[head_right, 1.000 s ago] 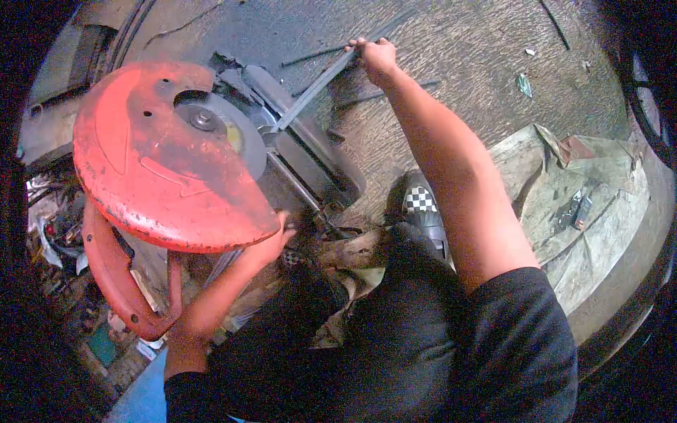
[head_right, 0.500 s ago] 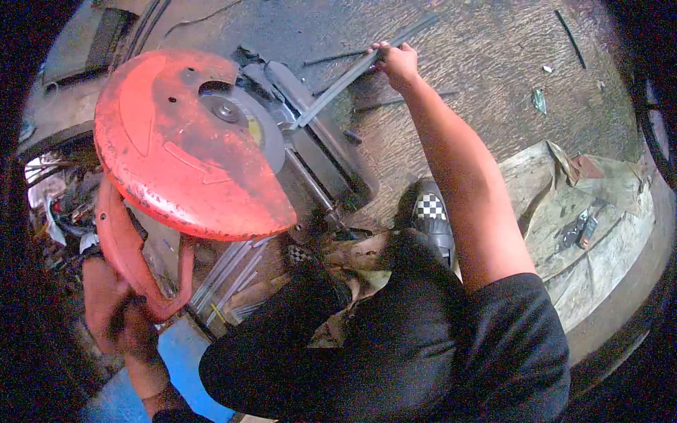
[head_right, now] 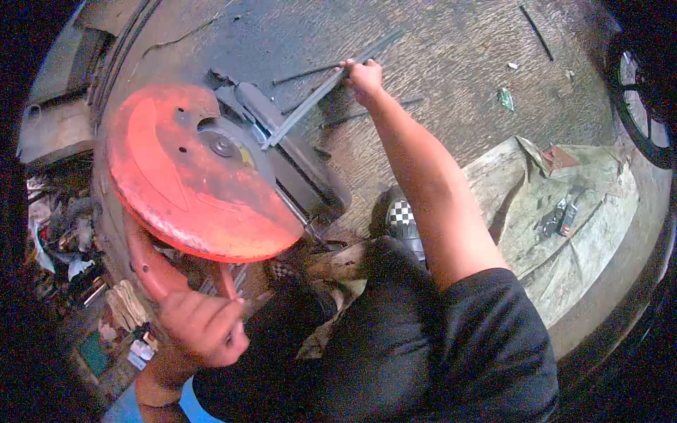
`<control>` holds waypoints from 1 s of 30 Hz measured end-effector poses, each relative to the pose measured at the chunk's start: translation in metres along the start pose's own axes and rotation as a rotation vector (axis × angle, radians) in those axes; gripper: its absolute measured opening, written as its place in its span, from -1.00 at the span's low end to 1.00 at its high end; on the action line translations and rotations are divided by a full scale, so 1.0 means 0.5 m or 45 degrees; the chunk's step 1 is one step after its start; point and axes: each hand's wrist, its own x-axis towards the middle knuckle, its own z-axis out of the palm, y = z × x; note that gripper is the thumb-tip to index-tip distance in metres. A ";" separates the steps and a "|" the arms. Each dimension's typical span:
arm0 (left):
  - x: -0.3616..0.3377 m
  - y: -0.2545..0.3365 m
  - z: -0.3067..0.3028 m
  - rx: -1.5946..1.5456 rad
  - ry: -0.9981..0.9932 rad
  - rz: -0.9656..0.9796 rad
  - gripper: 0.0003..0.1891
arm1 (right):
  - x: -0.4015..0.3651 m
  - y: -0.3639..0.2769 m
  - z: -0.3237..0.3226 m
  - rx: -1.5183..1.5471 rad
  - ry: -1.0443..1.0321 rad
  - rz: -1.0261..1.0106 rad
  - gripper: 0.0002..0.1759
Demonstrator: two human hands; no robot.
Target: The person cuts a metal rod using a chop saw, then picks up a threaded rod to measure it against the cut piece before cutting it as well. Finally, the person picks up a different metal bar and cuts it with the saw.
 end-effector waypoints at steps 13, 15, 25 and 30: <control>0.005 0.031 0.081 0.078 0.096 0.066 -0.83 | -0.012 -0.016 -0.001 0.110 -0.041 -0.001 -0.71; 0.003 0.030 0.082 0.092 0.110 0.066 -0.84 | -0.004 -0.008 -0.005 0.158 -0.057 0.002 -0.70; 0.001 0.037 0.081 0.023 0.103 0.020 -0.82 | -0.012 -0.024 -0.003 0.096 -0.036 0.081 -0.78; 0.001 0.037 0.080 0.037 0.111 0.025 -0.82 | 0.035 0.008 -0.042 0.146 -0.071 0.150 -0.78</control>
